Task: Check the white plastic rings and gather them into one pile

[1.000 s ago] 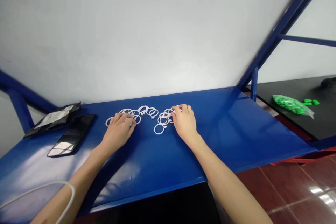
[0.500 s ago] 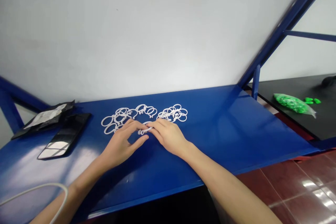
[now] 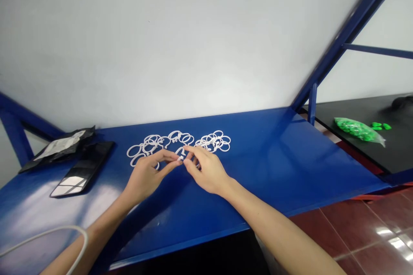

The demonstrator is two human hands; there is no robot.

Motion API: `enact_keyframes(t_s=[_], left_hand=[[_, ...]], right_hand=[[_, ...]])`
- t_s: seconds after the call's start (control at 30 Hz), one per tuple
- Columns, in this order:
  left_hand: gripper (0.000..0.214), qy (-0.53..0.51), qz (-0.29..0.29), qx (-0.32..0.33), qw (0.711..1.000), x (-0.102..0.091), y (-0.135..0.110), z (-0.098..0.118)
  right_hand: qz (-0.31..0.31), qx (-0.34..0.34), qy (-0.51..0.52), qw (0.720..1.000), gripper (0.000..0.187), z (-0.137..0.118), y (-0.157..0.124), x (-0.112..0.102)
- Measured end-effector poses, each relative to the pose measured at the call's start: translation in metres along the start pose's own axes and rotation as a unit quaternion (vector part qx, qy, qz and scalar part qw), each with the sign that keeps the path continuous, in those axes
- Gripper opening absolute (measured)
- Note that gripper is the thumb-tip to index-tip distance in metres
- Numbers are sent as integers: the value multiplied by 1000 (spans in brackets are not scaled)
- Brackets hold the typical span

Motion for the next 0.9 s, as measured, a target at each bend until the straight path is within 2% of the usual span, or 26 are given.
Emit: enact_keyframes(t_s=[0.07,0.2,0.4,0.5,0.6,0.67,0.9], left_hand=[[13,10,-4,25,1000,2,-1,1],[12,32,-22,46,998,8,-3,2],[18,120,17,74,990,6,-5,2],[41,136,-29,62,988,10,-6,-2],[35,153,-94,49,983,17,-7,-4],[29,164,-116,41,979,20,-7,-4],[28,182,-112,55,975,20,-6,-2]], right_hand=[[12,-33,-13,999,33,-4,-3,1],[38,-77,-37,996,20,-8,-4,2],[30,-99,-37,994,17,-8,-1,1],[9,-99,-31,995,17,-8,-1,2],[-6,-96,-36,995,17,-6,-2,5],[-9,-95,-42,995,16,-5,-3,6],[-28,-86,-54,994,18,-4,-4,9]])
Point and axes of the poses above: each hand's wrist, its own y-axis towards the middle knuckle, its own x-axis out of the palm, z = x × y, the point moved 5 cm from there along y, towards the middle knuckle, and after that the axes turned 2 degrees about x, right-handed, at the moved point
